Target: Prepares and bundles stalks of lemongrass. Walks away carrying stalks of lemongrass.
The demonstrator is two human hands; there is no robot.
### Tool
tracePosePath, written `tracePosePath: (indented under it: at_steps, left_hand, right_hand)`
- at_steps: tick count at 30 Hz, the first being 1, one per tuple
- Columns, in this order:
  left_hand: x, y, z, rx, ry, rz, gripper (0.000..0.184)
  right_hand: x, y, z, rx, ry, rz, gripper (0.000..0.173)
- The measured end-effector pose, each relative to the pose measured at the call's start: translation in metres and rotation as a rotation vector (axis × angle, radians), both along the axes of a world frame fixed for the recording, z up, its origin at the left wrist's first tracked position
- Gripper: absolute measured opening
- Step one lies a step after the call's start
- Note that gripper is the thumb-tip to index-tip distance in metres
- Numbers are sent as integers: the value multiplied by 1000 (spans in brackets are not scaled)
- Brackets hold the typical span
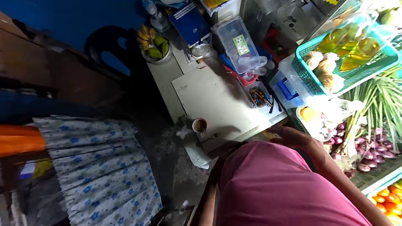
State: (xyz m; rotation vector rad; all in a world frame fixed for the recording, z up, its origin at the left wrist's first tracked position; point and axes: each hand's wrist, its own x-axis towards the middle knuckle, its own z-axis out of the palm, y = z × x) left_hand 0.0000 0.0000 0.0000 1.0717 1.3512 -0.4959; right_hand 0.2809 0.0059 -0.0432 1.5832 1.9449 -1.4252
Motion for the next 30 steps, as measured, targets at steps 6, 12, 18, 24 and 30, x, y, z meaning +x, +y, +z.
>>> tracePosePath:
  at_steps: [6, 12, 18, 24, 30]
  left_hand:
    - [-62, -109, -219, 372, -174, 477, 37]
    - [-78, -92, -213, 685, 162, 517, 50]
    - [-110, -52, -224, 711, 186, 685, 49]
    - [-118, -29, -230, 736, 39, 824, 63]
    - [-140, -29, -214, 570, -165, 771, 61]
  right_hand:
    - [2, -29, -31, -33, 44, 9, 49]
    - [-27, -48, -77, -102, 73, 118, 47]
    - [-58, -62, -87, -80, 142, 192, 43]
    - [-109, -57, -88, 46, 404, -77, 48]
    - [-209, -19, -117, 37, 537, -476, 75]
